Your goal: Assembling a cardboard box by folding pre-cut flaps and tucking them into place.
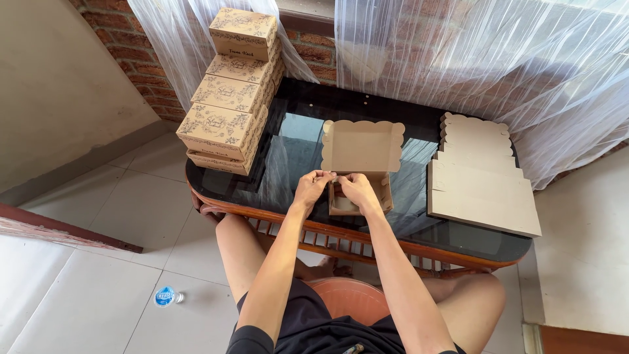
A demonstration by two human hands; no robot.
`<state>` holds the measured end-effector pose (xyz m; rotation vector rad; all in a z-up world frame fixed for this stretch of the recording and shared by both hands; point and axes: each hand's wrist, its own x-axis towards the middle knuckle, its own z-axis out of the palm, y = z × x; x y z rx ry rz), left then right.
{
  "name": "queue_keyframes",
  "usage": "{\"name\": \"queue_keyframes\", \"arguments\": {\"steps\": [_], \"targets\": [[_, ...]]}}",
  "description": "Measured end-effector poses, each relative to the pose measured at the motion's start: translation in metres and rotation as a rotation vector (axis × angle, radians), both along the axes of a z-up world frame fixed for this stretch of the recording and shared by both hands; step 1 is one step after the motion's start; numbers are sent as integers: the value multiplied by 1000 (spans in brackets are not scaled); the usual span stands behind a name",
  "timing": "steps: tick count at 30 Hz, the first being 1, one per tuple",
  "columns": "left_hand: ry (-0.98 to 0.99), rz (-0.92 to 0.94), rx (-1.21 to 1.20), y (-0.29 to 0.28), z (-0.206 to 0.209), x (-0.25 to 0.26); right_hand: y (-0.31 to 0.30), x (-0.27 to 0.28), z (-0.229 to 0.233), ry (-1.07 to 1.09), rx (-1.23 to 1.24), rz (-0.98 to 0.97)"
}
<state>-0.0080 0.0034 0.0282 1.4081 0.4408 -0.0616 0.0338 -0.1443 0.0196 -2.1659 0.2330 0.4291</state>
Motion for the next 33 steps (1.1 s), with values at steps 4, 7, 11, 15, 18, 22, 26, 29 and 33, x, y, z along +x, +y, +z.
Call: {"name": "queue_keyframes", "arguments": {"steps": [4, 7, 11, 15, 18, 22, 26, 29, 33], "targets": [[-15, -7, -4, 2, -3, 2, 9, -4, 14, -22, -34, 43], [-17, -14, -24, 2, -10, 5, 12, -5, 19, -21, -124, 73], [-27, -23, -51, 2, -6, 3, 17, -5, 22, -7, -232, 99], [-44, -27, -64, 3, -7, 2, 16, -1, 11, -20, -290, 127], [-64, -14, -76, 3, -4, -2, 15, 2, 10, -11, -267, 152], [-94, -21, -55, 3, -4, -2, 4, -5, 33, -55, -222, 250], [-105, -7, -47, 1, -6, -3, -19, -13, 71, -532, -74, 29], [-121, -7, -29, 1, -6, -4, -59, 11, 42, -860, 61, -237], [-111, -16, 13, 1, -5, -4, -106, 21, 4, -811, 399, -504]]}}
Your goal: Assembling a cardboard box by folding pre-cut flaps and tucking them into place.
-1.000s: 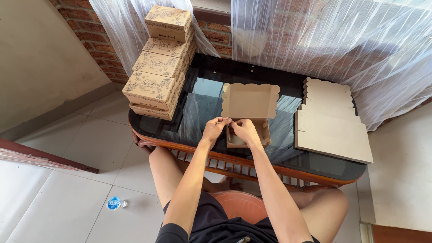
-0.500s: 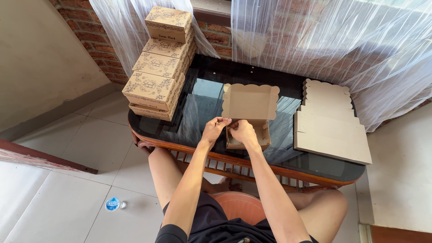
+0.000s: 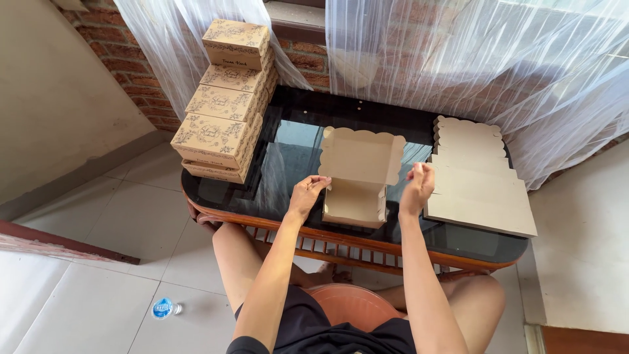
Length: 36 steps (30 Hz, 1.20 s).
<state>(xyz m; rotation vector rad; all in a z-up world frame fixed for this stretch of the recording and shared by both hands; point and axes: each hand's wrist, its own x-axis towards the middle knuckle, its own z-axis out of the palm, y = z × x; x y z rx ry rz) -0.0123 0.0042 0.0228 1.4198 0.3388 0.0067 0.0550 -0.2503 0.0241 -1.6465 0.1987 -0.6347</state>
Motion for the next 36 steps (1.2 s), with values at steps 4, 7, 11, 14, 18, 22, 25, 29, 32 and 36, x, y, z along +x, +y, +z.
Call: {"name": "queue_keyframes", "arguments": {"steps": [4, 7, 11, 14, 18, 22, 25, 29, 32, 36], "targets": [[17, 0, -9, -3, -4, 3, 3, -31, -3, 153, 123, 185], [38, 9, -19, -6, -13, 9, -6, -25, -43, 157, 83, 256], [68, -2, 69, -12, -18, 15, -20, -15, -82, 263, 48, 374], [110, 3, 161, -13, -37, 31, -16, -16, -70, 288, 43, 406], [186, -12, 280, -16, -68, 46, 6, -46, 0, 288, 164, 455], [208, -34, 348, -14, -84, 53, -8, -34, -27, 272, 206, 465], [214, -24, 344, -14, -94, 57, -27, -12, -73, 268, 196, 463], [200, -28, 368, -15, -96, 60, -10, -34, -13, 248, 221, 487], [192, -28, 382, -12, -118, 68, -1, -39, 0, 218, 180, 513], [202, -55, 404, -17, -67, 49, 1, -34, -13, 151, 57, 446]]}}
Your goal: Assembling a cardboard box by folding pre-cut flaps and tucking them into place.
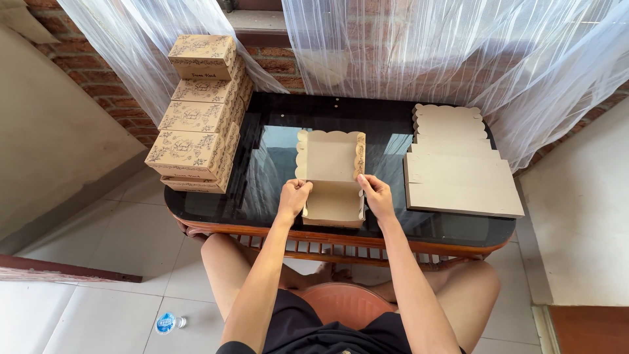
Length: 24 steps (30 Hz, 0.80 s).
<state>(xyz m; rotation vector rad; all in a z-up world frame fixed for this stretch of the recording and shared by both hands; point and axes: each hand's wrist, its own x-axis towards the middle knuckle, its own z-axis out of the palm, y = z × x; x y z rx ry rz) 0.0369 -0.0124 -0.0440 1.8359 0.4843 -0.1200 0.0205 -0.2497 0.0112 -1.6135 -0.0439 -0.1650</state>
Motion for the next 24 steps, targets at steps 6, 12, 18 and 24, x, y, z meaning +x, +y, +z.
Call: {"name": "queue_keyframes", "arguments": {"steps": [6, 12, 18, 24], "targets": [[-28, -15, -14, 0, -6, 1, -3, 10, -29, -110, -91, -44], [8, -63, 186, -5, 69, -23, -17, 19, -56, -117, -158, -63], [-678, 224, 758, -59, 152, -53, -24, 24, -73, -116, -150, -46], [-919, -345, 906, -88, 173, -1, -25, 21, -75, -165, -104, -46]]}}
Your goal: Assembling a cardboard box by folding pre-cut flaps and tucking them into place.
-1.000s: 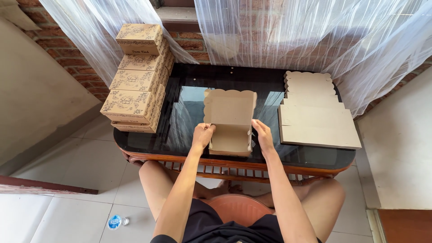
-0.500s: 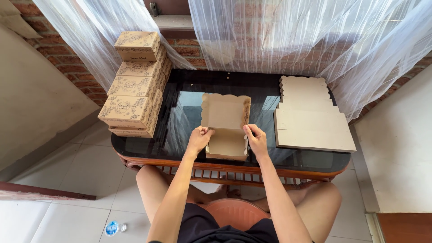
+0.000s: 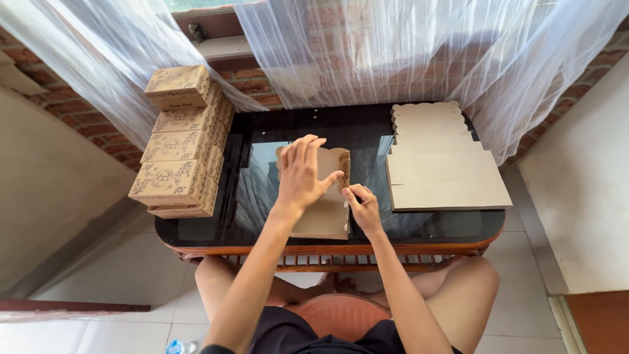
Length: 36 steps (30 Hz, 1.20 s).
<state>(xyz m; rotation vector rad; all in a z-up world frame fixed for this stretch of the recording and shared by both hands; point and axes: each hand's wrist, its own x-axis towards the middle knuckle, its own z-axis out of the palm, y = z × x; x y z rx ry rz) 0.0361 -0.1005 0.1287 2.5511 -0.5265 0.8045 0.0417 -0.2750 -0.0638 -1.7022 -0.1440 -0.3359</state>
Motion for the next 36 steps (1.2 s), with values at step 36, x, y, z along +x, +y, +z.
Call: {"name": "queue_keyframes", "arguments": {"steps": [36], "targets": [[362, -89, 297, -18, -3, 41, -4, 7, 134, -61, -106, -115]]}}
